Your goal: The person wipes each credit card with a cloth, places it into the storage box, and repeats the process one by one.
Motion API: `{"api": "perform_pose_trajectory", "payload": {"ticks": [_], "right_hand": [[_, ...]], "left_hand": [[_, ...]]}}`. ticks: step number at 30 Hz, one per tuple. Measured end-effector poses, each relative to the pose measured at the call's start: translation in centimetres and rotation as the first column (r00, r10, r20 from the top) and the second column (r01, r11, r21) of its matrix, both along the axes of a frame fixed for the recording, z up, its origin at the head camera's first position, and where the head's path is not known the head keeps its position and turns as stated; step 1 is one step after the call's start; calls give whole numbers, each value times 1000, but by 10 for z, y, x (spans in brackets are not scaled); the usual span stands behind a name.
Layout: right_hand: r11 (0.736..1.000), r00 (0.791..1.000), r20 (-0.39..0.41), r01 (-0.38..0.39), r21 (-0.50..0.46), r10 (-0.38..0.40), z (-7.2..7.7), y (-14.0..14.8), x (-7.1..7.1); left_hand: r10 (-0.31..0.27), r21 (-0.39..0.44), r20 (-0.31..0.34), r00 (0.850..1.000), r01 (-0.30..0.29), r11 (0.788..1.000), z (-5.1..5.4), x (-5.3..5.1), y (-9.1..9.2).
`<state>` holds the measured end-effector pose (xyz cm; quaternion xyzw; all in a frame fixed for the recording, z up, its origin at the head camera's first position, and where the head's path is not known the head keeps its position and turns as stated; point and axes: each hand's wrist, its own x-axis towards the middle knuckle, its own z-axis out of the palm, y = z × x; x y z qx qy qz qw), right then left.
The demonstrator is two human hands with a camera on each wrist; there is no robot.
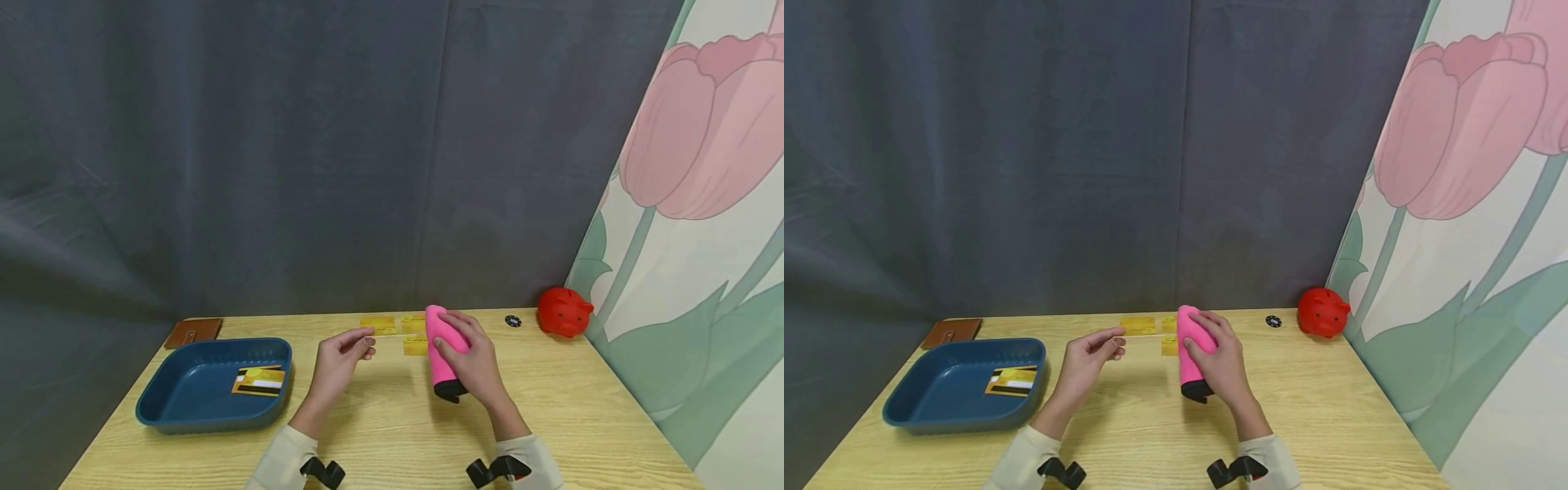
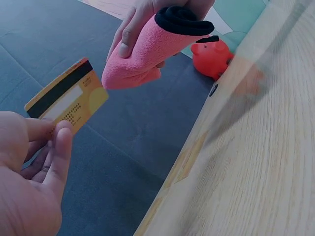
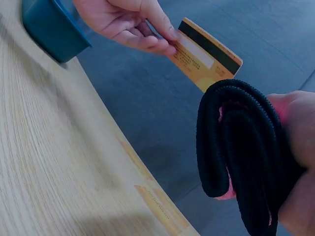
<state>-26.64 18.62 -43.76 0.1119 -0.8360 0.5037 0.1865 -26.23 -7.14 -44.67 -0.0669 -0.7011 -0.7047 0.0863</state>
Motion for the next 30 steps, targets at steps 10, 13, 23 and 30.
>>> {"api": "perform_pose_trajectory", "payload": {"ticks": [10,13,23,30], "right_hand": [[1000,1000,17,10,10,-10,2,2,1],[1000,1000,18,10,10,-10,2,2,1],[1000,1000,24,5,8,-5,2,1,2],[1000,999,35,2,4,-2,2,2,3]], "left_hand": [[109,-34,39,993,-107,994,2,0,-3],[121,-67,22,992,-119,991,2,0,-4],[97,-66,30,995,-94,993,1,2,-3],[66,-47,0,998,-66,997,-2,-1,-4]]}}
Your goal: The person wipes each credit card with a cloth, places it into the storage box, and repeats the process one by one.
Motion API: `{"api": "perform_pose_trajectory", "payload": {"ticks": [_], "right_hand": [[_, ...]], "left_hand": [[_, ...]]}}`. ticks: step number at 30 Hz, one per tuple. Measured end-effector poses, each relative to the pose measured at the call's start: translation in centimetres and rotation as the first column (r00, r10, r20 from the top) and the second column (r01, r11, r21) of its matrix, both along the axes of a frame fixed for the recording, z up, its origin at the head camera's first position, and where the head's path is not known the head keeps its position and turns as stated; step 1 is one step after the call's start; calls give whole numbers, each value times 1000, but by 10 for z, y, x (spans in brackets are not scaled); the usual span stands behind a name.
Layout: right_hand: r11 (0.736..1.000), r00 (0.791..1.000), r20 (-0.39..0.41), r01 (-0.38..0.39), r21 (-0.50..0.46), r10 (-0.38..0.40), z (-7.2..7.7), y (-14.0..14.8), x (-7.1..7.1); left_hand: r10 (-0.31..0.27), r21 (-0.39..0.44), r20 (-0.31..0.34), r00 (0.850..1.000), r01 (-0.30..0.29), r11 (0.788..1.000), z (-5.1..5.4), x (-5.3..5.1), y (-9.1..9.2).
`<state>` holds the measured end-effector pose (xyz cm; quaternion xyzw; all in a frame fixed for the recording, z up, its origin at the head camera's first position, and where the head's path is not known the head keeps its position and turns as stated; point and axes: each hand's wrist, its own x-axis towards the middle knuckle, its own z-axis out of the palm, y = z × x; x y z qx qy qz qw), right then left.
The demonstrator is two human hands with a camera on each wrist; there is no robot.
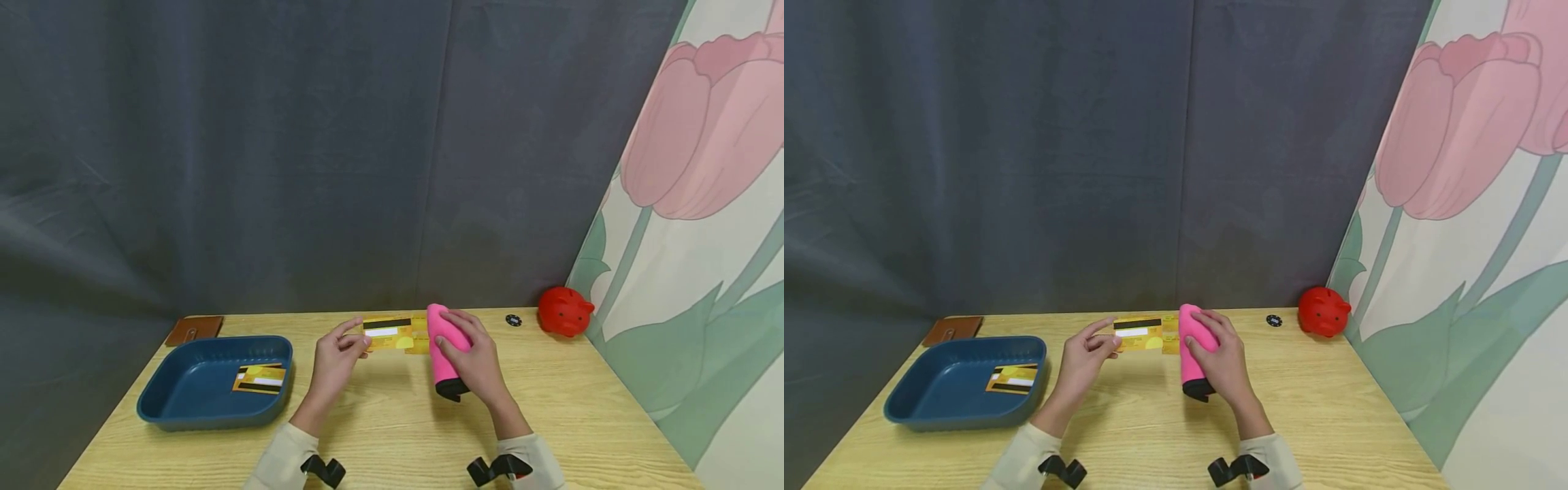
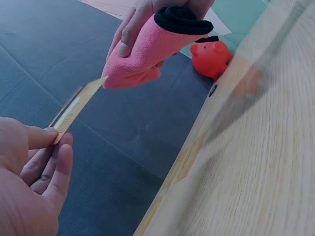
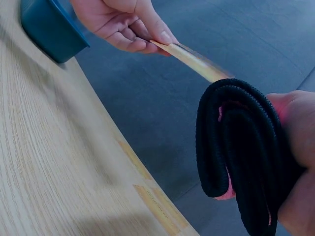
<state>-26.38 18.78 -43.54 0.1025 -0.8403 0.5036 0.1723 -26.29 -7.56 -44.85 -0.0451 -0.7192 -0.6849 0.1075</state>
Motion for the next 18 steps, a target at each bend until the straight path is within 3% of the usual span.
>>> {"api": "perform_pose_trajectory", "payload": {"ticks": [7,18], "right_hand": [[1000,1000,-9,1,3,-1,1,0,0],[1000,1000,-9,-8,-1,8,1,-2,1]], "left_hand": [[-11,2,-42,999,11,1000,1,1,1],[-11,-34,-46,999,9,999,-3,0,3]]}}
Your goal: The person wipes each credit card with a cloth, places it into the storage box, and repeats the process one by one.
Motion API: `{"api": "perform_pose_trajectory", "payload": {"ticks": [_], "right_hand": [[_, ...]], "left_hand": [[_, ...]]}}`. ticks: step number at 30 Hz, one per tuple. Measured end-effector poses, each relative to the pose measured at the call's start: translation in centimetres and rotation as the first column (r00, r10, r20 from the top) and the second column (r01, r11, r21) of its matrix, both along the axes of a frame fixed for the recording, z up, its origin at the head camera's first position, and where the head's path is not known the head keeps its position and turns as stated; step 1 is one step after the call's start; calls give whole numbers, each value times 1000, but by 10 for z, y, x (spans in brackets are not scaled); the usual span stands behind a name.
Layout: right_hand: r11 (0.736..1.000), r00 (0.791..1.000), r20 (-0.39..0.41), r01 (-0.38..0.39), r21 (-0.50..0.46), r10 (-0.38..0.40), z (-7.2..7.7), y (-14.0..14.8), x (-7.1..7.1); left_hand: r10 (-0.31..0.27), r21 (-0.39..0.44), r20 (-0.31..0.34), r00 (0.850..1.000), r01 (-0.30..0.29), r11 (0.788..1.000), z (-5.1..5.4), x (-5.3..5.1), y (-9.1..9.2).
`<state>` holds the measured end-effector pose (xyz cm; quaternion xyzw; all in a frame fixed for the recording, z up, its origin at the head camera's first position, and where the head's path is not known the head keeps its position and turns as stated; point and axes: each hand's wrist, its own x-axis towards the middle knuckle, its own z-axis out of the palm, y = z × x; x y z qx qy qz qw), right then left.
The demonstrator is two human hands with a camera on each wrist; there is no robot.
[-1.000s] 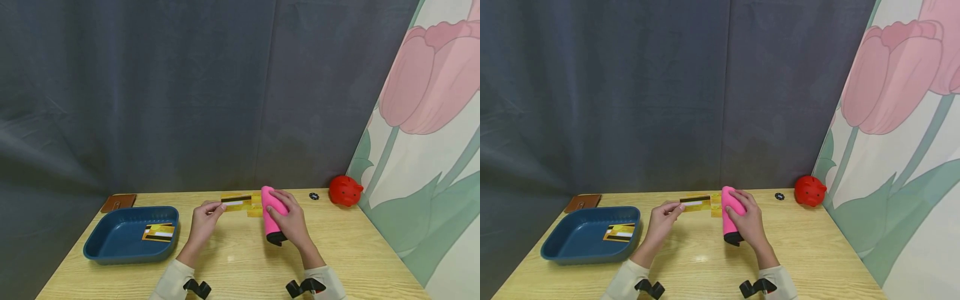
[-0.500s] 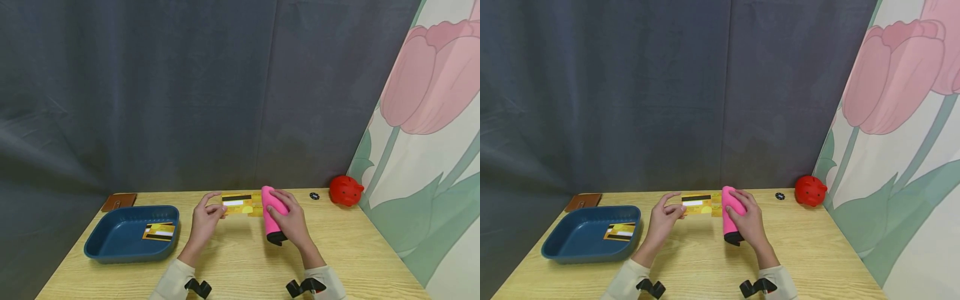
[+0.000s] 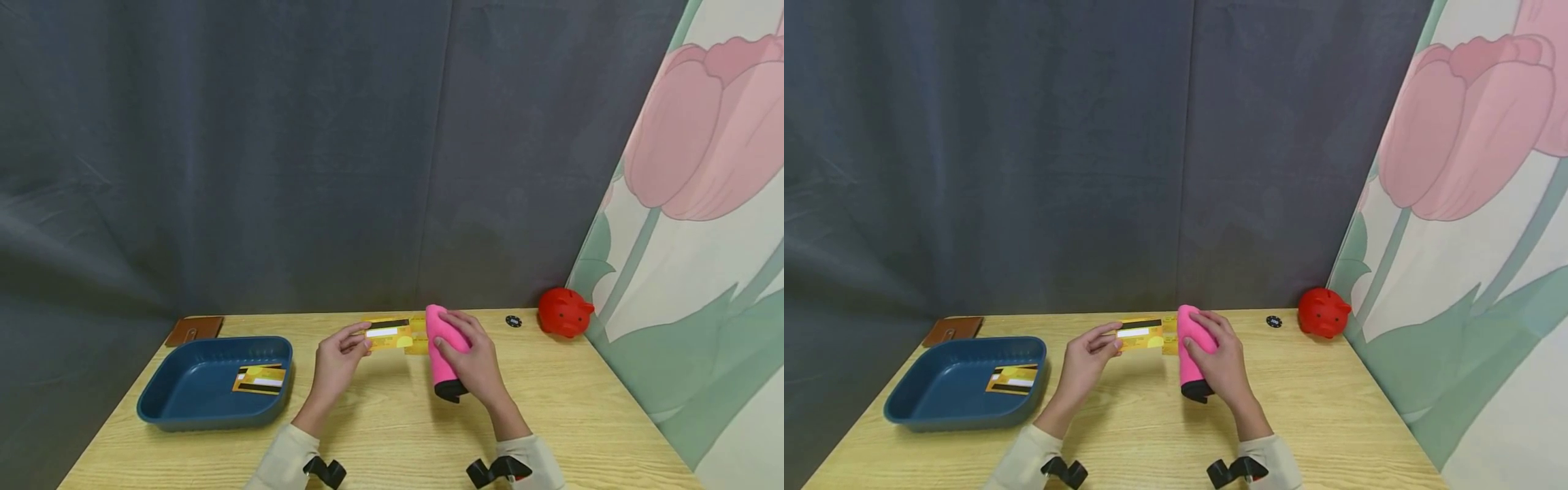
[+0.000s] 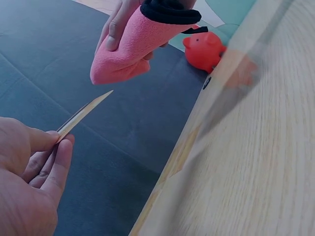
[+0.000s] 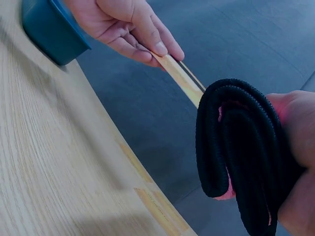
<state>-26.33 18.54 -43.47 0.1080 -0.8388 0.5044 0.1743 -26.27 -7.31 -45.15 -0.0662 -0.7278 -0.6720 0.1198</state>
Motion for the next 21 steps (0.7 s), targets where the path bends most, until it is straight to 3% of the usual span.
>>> {"api": "perform_pose_trajectory", "payload": {"ticks": [6,21], "right_hand": [[1000,1000,-6,-28,-8,28,0,-5,1],[994,993,-56,-104,24,105,-9,-30,7]], "left_hand": [[9,-42,1,1000,-9,999,1,2,3],[-42,-20,-33,999,41,999,-2,4,11]]}}
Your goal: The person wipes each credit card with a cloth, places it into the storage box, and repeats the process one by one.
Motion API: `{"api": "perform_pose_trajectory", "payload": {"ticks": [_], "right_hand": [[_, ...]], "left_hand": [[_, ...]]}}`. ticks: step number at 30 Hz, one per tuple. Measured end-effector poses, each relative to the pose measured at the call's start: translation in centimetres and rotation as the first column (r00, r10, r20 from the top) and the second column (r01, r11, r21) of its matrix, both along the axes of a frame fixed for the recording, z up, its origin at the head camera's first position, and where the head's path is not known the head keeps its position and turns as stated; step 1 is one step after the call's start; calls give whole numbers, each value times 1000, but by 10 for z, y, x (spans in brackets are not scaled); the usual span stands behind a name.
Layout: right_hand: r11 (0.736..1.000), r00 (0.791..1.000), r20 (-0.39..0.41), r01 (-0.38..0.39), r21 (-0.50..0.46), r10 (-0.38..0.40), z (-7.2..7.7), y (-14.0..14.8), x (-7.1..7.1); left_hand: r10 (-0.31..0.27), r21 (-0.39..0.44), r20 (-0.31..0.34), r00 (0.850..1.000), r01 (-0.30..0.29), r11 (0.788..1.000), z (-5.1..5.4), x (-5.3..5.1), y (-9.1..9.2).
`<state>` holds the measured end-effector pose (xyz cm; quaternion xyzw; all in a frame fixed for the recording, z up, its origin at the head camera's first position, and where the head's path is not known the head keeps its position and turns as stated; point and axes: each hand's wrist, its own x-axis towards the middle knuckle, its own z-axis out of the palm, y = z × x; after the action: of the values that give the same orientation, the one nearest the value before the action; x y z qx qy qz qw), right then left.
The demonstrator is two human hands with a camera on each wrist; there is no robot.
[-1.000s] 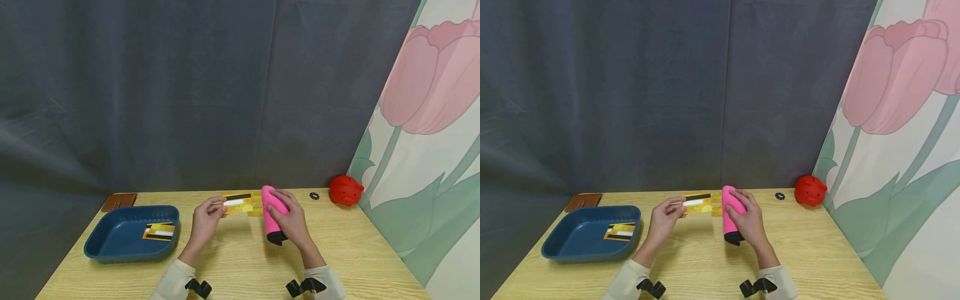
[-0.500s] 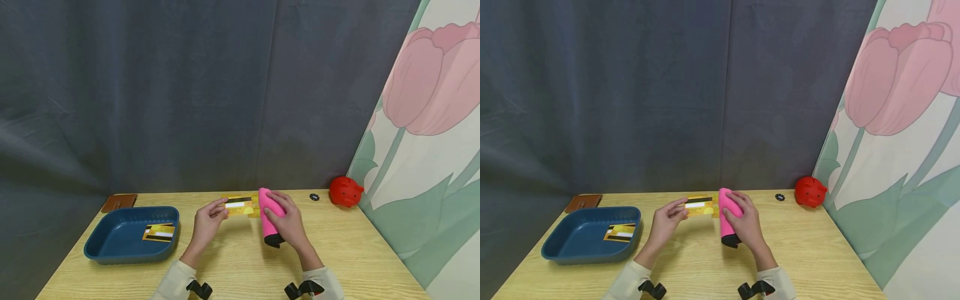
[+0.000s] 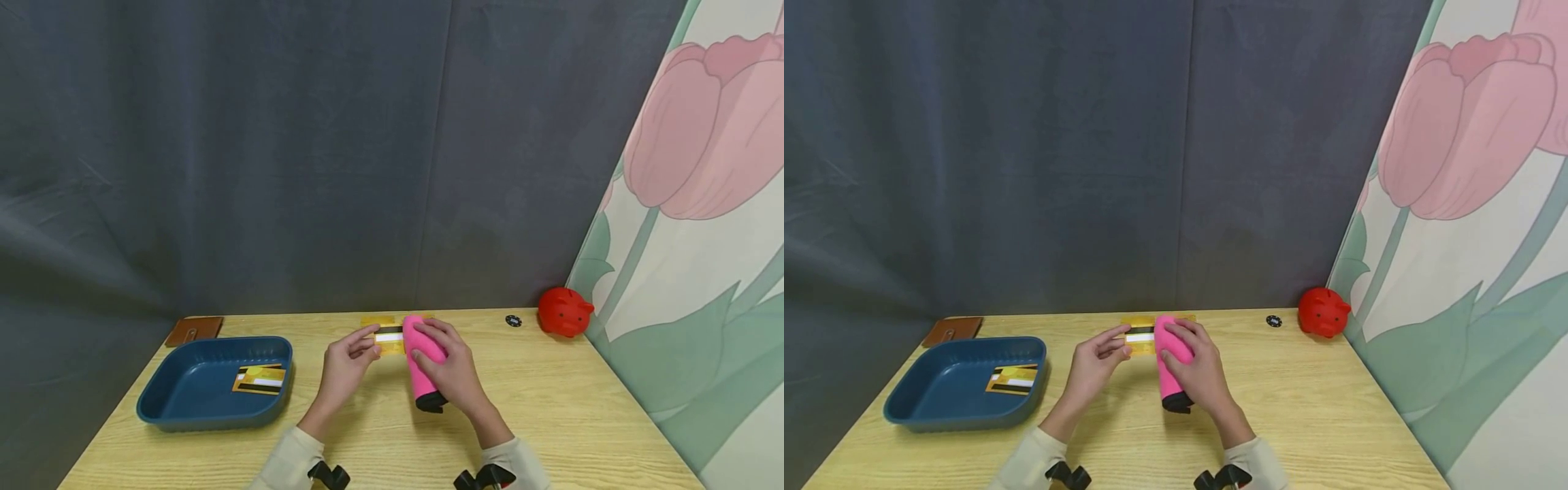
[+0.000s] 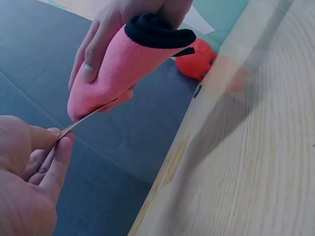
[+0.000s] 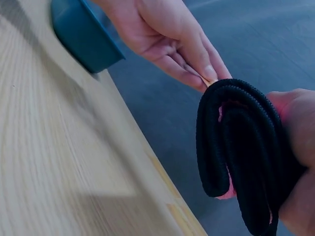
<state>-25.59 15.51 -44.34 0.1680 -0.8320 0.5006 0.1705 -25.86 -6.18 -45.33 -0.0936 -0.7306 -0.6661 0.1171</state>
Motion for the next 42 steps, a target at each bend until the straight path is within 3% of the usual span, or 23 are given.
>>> {"api": "perform_pose_trajectory", "payload": {"ticks": [9,17,23,33,42], "right_hand": [[996,996,-10,-89,5,89,2,-20,12],[997,995,-58,-76,33,78,5,-26,15],[996,995,-91,-28,83,35,3,-23,11],[997,999,-23,35,72,-33,2,-3,2],[992,994,-23,110,56,-109,-1,19,-8]], "left_hand": [[-5,-41,-4,1000,4,999,0,2,6],[16,-22,-11,1000,-17,1000,2,4,8],[15,-28,-44,999,-16,999,3,6,8],[-4,-4,-9,1000,4,1000,8,7,5],[1,-24,16,1000,0,1000,12,3,-11]]}}
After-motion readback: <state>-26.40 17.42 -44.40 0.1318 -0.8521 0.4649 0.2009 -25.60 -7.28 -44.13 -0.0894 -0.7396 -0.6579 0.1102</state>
